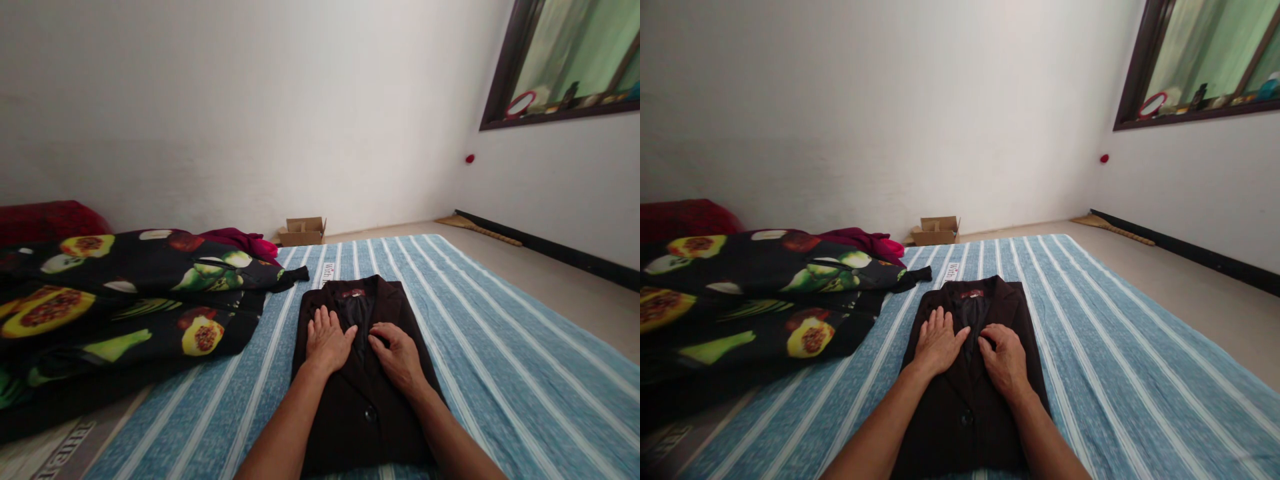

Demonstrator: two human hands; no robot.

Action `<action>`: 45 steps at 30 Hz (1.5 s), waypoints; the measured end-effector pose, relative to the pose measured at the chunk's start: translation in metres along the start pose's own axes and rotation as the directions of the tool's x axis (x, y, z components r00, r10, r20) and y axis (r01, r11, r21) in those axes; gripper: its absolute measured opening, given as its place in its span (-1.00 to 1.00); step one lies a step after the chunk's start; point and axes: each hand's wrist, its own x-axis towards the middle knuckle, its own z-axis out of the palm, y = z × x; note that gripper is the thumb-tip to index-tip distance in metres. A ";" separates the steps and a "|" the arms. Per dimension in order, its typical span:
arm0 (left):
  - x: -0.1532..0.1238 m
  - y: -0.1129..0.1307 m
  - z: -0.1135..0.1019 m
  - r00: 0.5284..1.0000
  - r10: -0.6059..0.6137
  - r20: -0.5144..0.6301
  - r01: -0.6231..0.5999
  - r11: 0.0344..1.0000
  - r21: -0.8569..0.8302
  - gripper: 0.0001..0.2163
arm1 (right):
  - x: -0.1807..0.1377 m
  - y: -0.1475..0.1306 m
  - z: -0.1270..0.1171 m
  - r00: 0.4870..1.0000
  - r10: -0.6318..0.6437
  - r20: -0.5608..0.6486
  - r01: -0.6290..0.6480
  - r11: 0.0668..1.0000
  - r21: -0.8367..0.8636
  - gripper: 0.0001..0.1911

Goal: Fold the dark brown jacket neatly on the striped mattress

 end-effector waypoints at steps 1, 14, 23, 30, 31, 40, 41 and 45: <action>0.000 0.000 0.000 1.000 -0.001 0.000 0.001 1.000 -0.001 -0.30 | 0.000 0.000 0.000 1.000 0.000 0.001 0.000 1.000 -0.001 -0.82; 0.000 0.000 -0.005 1.000 0.008 0.002 -0.008 1.000 0.018 -0.31 | 0.000 0.000 0.000 1.000 -0.005 -0.003 0.005 1.000 0.004 -0.82; 0.018 0.001 -0.014 0.996 0.005 -0.084 -0.005 1.000 0.009 -0.27 | 0.000 -0.003 -0.001 1.000 0.000 -0.012 0.001 1.000 0.018 -0.83; 0.023 0.002 -0.005 1.000 0.023 -0.020 -0.023 1.000 0.002 -0.25 | 0.000 -0.001 -0.001 1.000 -0.005 -0.001 0.005 1.000 0.009 -0.83; 0.023 0.002 -0.004 1.000 0.020 -0.016 -0.020 1.000 -0.002 -0.25 | 0.000 0.000 -0.001 1.000 -0.005 0.002 0.005 1.000 0.008 -0.82; 0.021 0.004 -0.002 1.000 0.014 0.001 -0.014 0.999 -0.029 -0.27 | -0.001 0.000 -0.001 1.000 0.004 -0.009 -0.004 1.000 0.006 -0.83; 0.021 0.004 -0.002 1.000 0.013 0.003 -0.013 0.999 -0.035 -0.27 | -0.001 0.000 -0.001 1.000 0.004 -0.008 -0.004 1.000 0.005 -0.82; 0.020 0.005 0.000 1.000 0.015 0.006 -0.014 0.998 -0.053 -0.28 | -0.002 0.001 0.000 1.000 0.013 -0.005 -0.013 1.000 0.010 -0.81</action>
